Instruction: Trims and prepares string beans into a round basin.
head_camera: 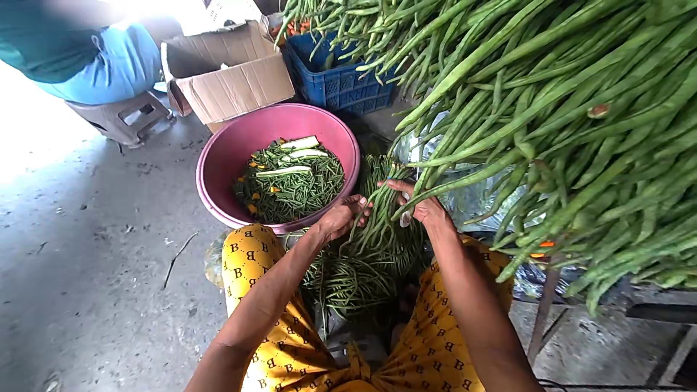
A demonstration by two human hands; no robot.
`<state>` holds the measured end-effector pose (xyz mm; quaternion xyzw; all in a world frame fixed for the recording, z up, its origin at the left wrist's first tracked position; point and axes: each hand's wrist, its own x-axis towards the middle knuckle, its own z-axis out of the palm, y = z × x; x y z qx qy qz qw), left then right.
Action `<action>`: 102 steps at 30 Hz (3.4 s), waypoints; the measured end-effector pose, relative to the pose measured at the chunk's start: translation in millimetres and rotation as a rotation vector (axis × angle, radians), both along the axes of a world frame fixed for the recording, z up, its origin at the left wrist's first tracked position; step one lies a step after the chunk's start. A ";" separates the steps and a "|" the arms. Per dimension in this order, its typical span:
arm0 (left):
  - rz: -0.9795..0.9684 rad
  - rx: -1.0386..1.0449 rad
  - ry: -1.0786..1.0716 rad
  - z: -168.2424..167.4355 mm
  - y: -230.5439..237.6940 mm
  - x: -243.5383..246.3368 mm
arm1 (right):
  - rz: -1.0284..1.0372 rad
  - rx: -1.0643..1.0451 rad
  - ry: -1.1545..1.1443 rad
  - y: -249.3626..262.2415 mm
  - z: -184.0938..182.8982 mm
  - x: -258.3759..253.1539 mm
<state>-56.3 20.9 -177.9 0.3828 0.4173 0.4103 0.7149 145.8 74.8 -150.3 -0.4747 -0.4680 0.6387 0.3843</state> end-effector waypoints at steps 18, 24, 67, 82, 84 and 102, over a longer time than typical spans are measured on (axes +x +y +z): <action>0.253 0.633 0.781 -14.0 -8.5 15.3 | -0.043 -0.044 0.186 3.8 -7.5 -9.5; 0.135 0.456 0.748 -5.2 -10.6 14.2 | 0.063 0.031 0.217 2.9 -13.6 -4.0; 0.119 0.220 0.462 3.2 1.0 3.0 | -0.116 0.046 -0.090 0.9 6.0 -2.2; -0.087 0.379 0.596 1.9 -4.9 2.8 | 0.016 0.025 0.257 12.4 -13.7 11.7; -0.099 0.338 0.500 0.7 -3.9 1.4 | 0.027 0.021 0.245 12.7 -10.6 11.2; 0.186 0.499 0.526 -7.6 -3.4 1.5 | -0.005 0.006 0.202 -5.4 3.0 -14.1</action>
